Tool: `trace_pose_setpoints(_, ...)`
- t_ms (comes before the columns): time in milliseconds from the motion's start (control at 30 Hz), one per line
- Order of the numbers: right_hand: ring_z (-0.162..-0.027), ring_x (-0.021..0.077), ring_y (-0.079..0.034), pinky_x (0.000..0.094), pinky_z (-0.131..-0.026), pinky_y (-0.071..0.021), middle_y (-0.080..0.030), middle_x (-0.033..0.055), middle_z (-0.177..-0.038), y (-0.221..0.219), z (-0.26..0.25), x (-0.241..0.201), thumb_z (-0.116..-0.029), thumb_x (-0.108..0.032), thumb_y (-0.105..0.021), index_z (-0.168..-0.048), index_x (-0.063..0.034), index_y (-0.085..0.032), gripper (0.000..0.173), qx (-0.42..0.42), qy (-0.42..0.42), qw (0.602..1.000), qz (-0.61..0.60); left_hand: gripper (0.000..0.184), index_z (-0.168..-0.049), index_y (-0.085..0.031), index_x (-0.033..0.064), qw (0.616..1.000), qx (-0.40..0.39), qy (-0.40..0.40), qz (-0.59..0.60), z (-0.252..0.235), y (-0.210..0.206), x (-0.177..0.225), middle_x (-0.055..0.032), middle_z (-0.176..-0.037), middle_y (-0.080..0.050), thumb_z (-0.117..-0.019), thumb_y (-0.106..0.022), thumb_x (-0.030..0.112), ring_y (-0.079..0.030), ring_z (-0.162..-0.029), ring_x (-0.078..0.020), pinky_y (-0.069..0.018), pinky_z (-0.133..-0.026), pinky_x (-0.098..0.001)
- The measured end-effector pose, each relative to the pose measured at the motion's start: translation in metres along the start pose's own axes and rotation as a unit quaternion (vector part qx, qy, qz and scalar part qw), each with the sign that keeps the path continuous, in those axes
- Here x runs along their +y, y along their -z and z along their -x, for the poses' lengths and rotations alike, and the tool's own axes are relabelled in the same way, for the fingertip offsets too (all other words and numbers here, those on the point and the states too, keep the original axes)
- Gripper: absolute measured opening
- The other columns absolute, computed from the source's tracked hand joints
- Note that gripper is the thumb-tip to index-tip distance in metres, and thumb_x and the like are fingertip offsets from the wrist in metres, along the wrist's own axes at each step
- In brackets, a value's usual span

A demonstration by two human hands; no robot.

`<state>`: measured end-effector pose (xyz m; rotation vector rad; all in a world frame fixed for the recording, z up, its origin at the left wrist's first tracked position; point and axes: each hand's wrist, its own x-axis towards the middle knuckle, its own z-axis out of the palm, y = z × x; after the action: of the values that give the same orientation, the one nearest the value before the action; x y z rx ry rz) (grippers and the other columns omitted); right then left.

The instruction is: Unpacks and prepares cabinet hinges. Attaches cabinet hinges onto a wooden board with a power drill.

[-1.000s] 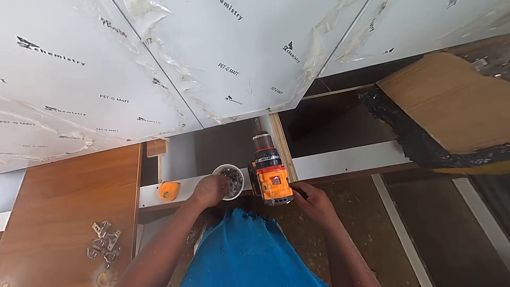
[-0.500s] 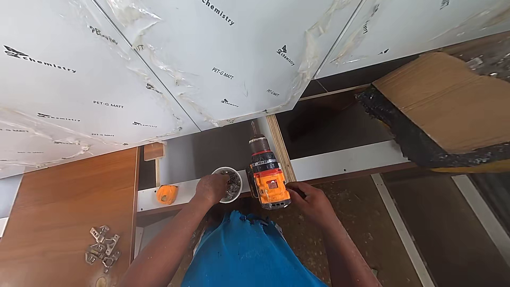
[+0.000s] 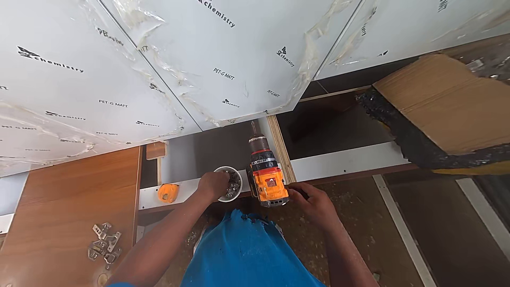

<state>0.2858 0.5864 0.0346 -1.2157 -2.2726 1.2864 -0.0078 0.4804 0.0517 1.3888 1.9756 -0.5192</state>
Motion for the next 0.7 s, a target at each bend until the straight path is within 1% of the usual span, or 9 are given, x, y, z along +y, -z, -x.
trace_pose_setpoints(100, -0.083, 0.0076, -0.067, 0.0268, -0.079, -0.0563, -0.074, 0.0051, -0.100, 0.001, 0.002, 0.002, -0.1018, -0.029, -0.058, -0.115, -0.0085, -0.074, 0.029, 0.008, -0.006, 1.000, 0.002, 0.033, -0.121, -0.063, 0.0035, 0.993, 0.024, 0.004, 0.112, 0.004, -0.003, -0.016, -0.0209, -0.117, -0.068, -0.1067, -0.045, 0.026, -0.065, -0.115, -0.0387, -0.0505, -0.096, -0.0599)
trace_pose_setpoints(167, -0.084, 0.0072, -0.067, 0.0264, -0.079, -0.0558, -0.073, 0.0052, -0.102, 0.002, 0.003, 0.004, -0.1019, -0.029, -0.058, -0.116, -0.0083, -0.074, 0.029, 0.009, -0.008, 1.000, 0.001, 0.029, -0.118, -0.065, 0.0022, 0.955, 0.062, -0.006, 0.290, 0.009, -0.009, -0.030, -0.0166, -0.105, -0.068, -0.1068, -0.049, 0.024, -0.066, -0.100, -0.0290, -0.0523, -0.092, -0.0490)
trace_pose_setpoints(200, -0.084, 0.0068, -0.067, 0.0260, -0.079, -0.0557, -0.073, 0.0052, -0.102, 0.002, 0.004, 0.004, -0.1017, -0.029, -0.058, -0.115, -0.0082, -0.074, 0.029, 0.011, -0.005, 1.000, 0.001, 0.026, -0.116, -0.064, 0.0016, 0.911, 0.078, -0.009, 0.405, 0.013, -0.015, -0.036, -0.0125, -0.095, -0.065, -0.1076, -0.049, 0.022, -0.063, -0.085, -0.0221, -0.0532, -0.081, -0.0399)
trace_pose_setpoints(233, -0.085, 0.0062, -0.067, 0.0252, -0.079, -0.0558, -0.074, 0.0047, -0.102, 0.003, 0.004, 0.004, -0.1015, -0.029, -0.057, -0.115, -0.0085, -0.074, 0.030, 0.013, -0.002, 1.000, 0.001, 0.021, -0.111, -0.059, 0.0036, 0.836, 0.086, -0.012, 0.541, 0.015, -0.025, -0.039, -0.0045, -0.080, -0.055, -0.1087, -0.046, 0.019, -0.053, -0.064, -0.0129, -0.0470, -0.061, -0.0281)
trace_pose_setpoints(267, -0.085, 0.0064, -0.067, 0.0253, -0.079, -0.0557, -0.074, 0.0050, -0.102, 0.002, 0.005, 0.004, -0.1012, -0.029, -0.057, -0.114, -0.0081, -0.074, 0.030, 0.017, 0.000, 1.000, 0.000, 0.017, -0.106, -0.055, 0.0062, 0.734, 0.081, -0.017, 0.674, 0.020, -0.032, -0.039, 0.0003, -0.072, -0.052, -0.1101, -0.042, 0.017, -0.048, -0.054, -0.0078, -0.0432, -0.050, -0.0214)
trace_pose_setpoints(333, -0.083, 0.0064, -0.067, 0.0253, -0.077, -0.0553, -0.074, 0.0047, -0.100, 0.001, 0.004, 0.002, -0.1005, -0.028, -0.057, -0.113, -0.0078, -0.074, 0.029, 0.021, 0.003, 1.000, 0.003, 0.024, -0.100, -0.054, 0.0084, 0.551, 0.057, -0.035, 0.832, 0.030, -0.038, -0.040, -0.0019, -0.074, -0.059, -0.1114, -0.035, 0.017, -0.054, -0.054, -0.0087, -0.0464, -0.048, -0.0208)
trace_pose_setpoints(400, -0.081, 0.0056, -0.066, 0.0252, -0.075, -0.0546, -0.073, 0.0041, -0.097, -0.002, 0.002, -0.001, -0.0998, -0.028, -0.056, -0.112, -0.0075, -0.074, 0.030, 0.018, 0.006, 1.000, 0.009, 0.031, -0.098, -0.056, 0.0080, 0.459, 0.048, -0.066, 0.885, 0.036, -0.041, -0.041, -0.0088, -0.087, -0.070, -0.1106, -0.029, 0.017, -0.067, -0.067, -0.0142, -0.0551, -0.058, -0.0249)
trace_pose_setpoints(533, -0.080, 0.0047, -0.065, 0.0240, -0.075, -0.0541, -0.073, 0.0043, -0.095, -0.006, -0.003, -0.006, -0.0992, -0.027, -0.055, -0.112, -0.0061, -0.074, 0.031, 0.010, 0.022, 1.000, 0.016, 0.036, -0.114, -0.060, 0.0031, 0.396, 0.062, -0.077, 0.913, 0.038, -0.039, -0.039, -0.0154, -0.104, -0.074, -0.1112, -0.026, 0.015, -0.074, -0.089, -0.0232, -0.0607, -0.075, -0.0339)
trace_pose_setpoints(700, -0.079, 0.0058, -0.064, 0.0257, -0.074, -0.0533, -0.073, 0.0048, -0.094, -0.005, -0.007, -0.013, -0.1003, -0.028, -0.054, -0.113, -0.0058, -0.074, 0.033, -0.005, 0.031, 0.999, 0.023, 0.053, -0.117, -0.060, -0.0015, 0.416, 0.068, -0.054, 0.905, 0.037, -0.036, -0.037, -0.0176, -0.109, -0.072, -0.1134, -0.016, 0.028, -0.073, -0.095, -0.0255, -0.0597, -0.081, -0.0366)
